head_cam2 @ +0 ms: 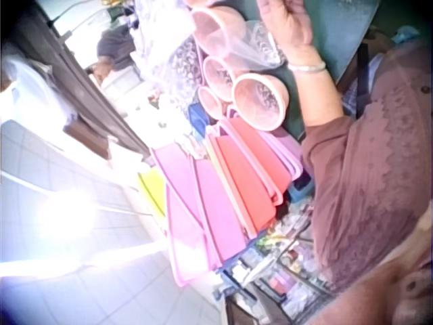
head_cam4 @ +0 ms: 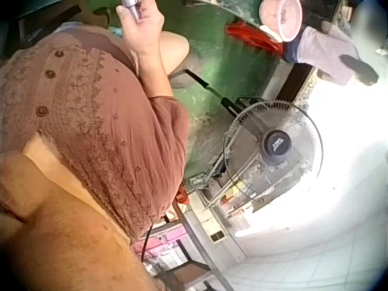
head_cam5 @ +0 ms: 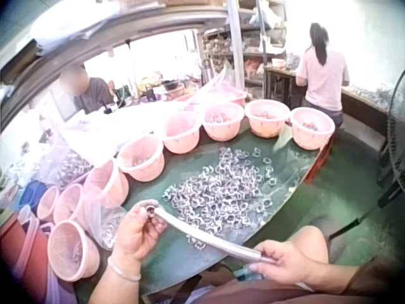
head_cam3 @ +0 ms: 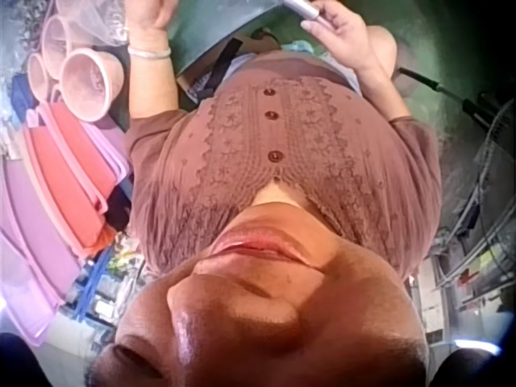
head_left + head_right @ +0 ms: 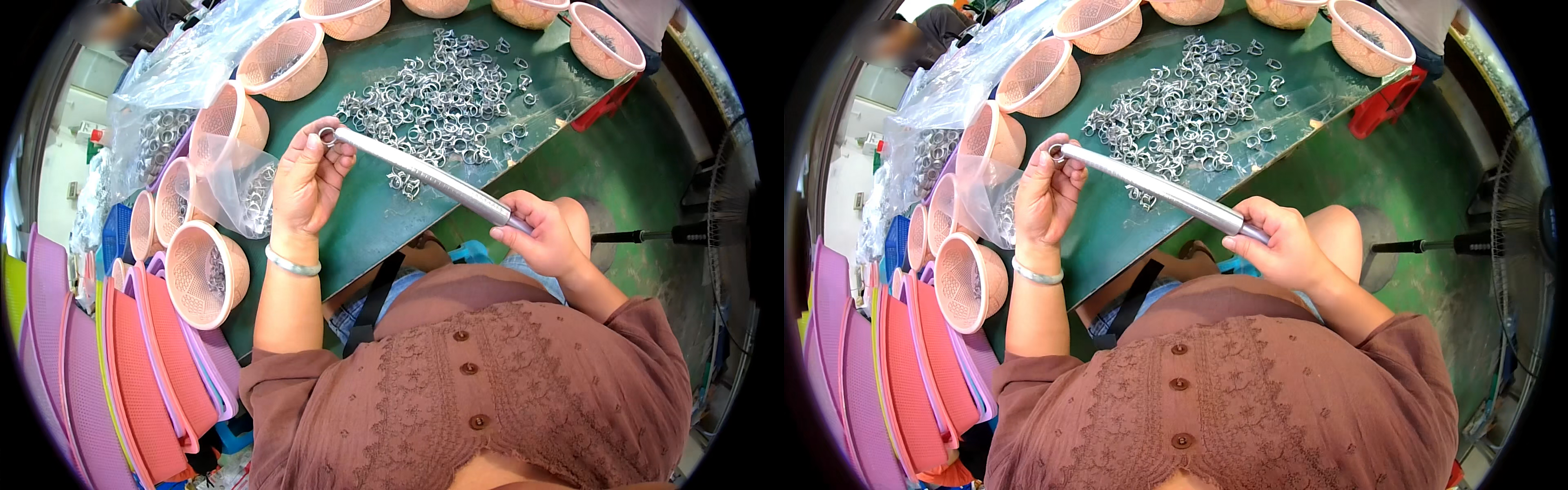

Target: The person takes metal rings from small bins, slides them onto a graduated measurement rod to check their size, and then places them into different containers on the table.

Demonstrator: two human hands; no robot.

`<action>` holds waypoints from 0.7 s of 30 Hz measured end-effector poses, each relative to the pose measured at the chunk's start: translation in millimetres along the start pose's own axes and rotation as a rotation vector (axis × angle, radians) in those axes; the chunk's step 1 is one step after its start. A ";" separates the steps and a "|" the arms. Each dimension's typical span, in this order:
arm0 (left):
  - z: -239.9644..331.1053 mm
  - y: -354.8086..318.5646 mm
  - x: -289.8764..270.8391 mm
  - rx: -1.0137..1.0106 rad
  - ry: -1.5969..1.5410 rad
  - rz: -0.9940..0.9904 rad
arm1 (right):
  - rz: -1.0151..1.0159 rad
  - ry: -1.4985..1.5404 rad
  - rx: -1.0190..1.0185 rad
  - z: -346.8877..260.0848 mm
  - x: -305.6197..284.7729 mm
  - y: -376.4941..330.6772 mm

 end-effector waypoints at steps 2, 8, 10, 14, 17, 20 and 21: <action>-1.3 -1.9 6.2 0.004 0.074 -0.003 | 0.022 -0.041 -0.008 -5.0 -0.6 -0.4; -7.1 -8.7 7.8 0.022 0.331 0.025 | 0.096 -0.232 -0.100 -12.9 -0.6 -3.1; -13.8 -13.2 6.2 -0.038 0.240 0.029 | 0.104 -0.262 -0.128 -12.5 1.2 -2.8; -14.9 -21.1 7.8 -0.084 0.128 0.014 | 0.138 -0.288 -0.174 -9.5 4.0 -1.5; -13.4 -23.9 6.9 -0.093 0.124 0.014 | 0.143 -0.297 -0.155 -9.9 4.0 -0.7; -12.4 -26.1 5.6 -0.089 0.150 0.010 | 0.142 -0.315 -0.185 -8.5 4.7 -0.6; -12.3 -26.6 5.6 -0.085 0.160 0.008 | 0.143 -0.311 -0.191 -7.9 4.9 -0.4</action>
Point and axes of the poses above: each hand's wrist, its own y-axis towards the middle knuckle, its own x-axis out of the palm, z = x × y, the point moved 6 cm from there along y, towards the middle knuckle, and after that the axes turned 11 degrees about -y, right-handed, at the moved point
